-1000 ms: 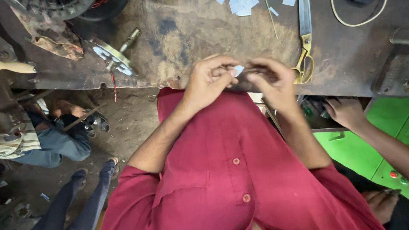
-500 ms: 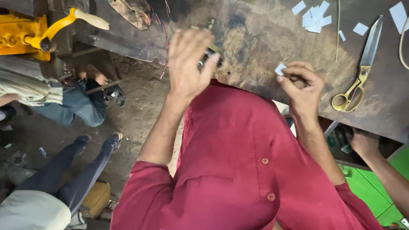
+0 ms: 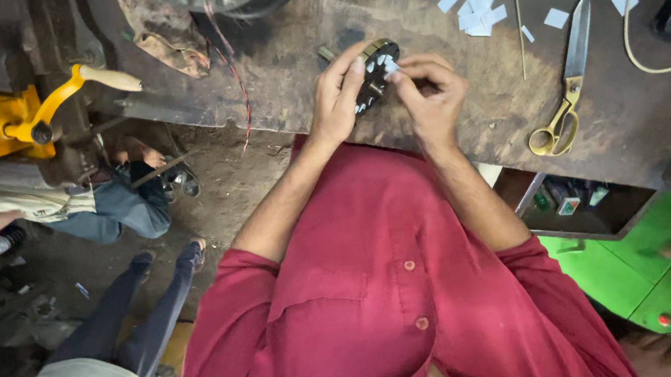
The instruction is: The person cuts small white paper pieces using scissors and places them into the slots of a small circular metal component. They then handle a larger stator assembly, cutting a white tie and adjusting wires.
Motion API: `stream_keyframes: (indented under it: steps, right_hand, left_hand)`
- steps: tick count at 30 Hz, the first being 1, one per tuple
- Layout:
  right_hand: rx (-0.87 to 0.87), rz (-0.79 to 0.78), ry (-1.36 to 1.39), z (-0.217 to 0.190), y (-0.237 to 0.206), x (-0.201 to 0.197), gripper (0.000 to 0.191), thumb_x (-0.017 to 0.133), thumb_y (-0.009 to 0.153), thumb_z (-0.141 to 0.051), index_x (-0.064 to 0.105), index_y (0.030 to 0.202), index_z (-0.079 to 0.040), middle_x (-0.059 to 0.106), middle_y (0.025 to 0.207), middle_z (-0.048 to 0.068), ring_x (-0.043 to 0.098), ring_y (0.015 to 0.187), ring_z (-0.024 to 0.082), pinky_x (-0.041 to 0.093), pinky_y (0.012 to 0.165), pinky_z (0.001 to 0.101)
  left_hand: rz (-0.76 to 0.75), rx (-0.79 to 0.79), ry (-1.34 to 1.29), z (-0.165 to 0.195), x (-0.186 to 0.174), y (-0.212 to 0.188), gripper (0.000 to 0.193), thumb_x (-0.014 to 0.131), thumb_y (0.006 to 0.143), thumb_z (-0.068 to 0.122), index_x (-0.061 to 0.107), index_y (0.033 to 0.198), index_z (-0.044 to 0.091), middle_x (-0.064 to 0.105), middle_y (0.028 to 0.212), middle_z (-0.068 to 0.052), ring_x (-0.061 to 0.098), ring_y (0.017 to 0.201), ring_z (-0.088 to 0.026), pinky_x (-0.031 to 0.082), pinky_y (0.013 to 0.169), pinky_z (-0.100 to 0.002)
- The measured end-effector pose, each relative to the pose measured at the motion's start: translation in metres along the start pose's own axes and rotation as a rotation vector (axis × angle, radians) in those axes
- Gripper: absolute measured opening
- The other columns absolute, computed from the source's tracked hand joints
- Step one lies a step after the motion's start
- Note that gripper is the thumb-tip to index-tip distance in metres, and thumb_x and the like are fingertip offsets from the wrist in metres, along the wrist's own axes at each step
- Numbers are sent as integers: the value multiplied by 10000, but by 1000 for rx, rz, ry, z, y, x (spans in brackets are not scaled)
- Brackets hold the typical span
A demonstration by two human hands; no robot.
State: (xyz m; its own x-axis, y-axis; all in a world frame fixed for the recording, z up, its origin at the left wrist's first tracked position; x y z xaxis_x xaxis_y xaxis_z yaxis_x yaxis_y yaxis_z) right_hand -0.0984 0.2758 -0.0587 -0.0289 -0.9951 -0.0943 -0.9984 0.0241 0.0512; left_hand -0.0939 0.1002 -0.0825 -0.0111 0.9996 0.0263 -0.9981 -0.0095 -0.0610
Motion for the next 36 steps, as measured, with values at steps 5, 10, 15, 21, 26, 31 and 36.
stream_keyframes:
  steps: [5, 10, 15, 21, 26, 31, 36]
  right_hand:
    - [5, 20, 65, 1, 9, 20, 24, 753, 918, 68, 741, 908, 49, 713, 1056, 98, 655, 959, 128, 527, 836, 258]
    - [35, 125, 36, 0, 9, 24, 63, 758, 910, 59, 721, 861, 46, 693, 1017, 74, 617, 868, 87, 489, 736, 221]
    - [-2, 132, 14, -6, 7, 32, 68, 759, 917, 68, 714, 867, 56, 689, 1009, 87, 611, 882, 113, 487, 766, 242]
    - [-118, -51, -232, -26, 14, 35, 63, 781, 898, 58, 725, 928, 61, 694, 1036, 109, 658, 942, 159, 537, 815, 273]
    - [32, -146, -152, -17, 12, 3, 152, 748, 939, 69, 738, 1089, 49, 712, 1185, 107, 685, 1048, 150, 570, 909, 278]
    - [230, -27, 3, 13, 6, -24, 130, 711, 961, 88, 706, 1084, 47, 690, 1163, 82, 661, 905, 120, 553, 787, 260]
    - [218, -90, -13, 19, 8, -21, 109, 693, 988, 102, 699, 1086, 54, 681, 1164, 98, 648, 959, 129, 556, 830, 272]
  left_hand:
    - [-26, 39, 2, 5, -5, -2, 377, 478, 1126, 263, 627, 1358, 6, 723, 1299, -146, 682, 1231, -228, 523, 1083, -342]
    - [-22, 47, 4, 4, -8, -3, 372, 492, 1117, 252, 615, 1365, 5, 718, 1315, -152, 682, 1254, -245, 517, 1094, -353]
    - [-50, 77, -29, 7, -9, -3, 364, 497, 1113, 238, 613, 1374, 12, 701, 1342, -154, 676, 1262, -257, 517, 1103, -361]
    - [-57, 109, 7, 28, -13, -3, 345, 537, 1101, 230, 621, 1364, 23, 689, 1358, -154, 682, 1274, -271, 524, 1106, -365]
    - [121, 110, 198, 46, -19, -3, 318, 819, 878, 206, 695, 1111, 28, 747, 1062, -125, 758, 942, -235, 597, 834, -334]
    - [305, 109, 228, 47, -29, -9, 204, 845, 859, 146, 727, 996, 51, 759, 947, -90, 763, 826, -210, 592, 732, -320]
    - [257, 106, 163, 37, -34, -12, 256, 828, 888, 121, 702, 1103, 61, 763, 1017, -89, 781, 891, -202, 606, 780, -304]
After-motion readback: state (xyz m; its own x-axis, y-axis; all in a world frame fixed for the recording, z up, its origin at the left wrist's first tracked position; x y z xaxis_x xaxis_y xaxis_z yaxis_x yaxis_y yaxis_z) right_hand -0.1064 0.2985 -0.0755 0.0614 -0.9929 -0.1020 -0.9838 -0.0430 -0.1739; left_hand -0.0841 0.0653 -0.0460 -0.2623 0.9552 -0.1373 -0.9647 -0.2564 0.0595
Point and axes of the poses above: each hand's wrist, its own y-axis towards the middle knuckle, its own x-axis out of the palm, z = x × y, the point moved 9 cm from there along y, towards the middle knuckle
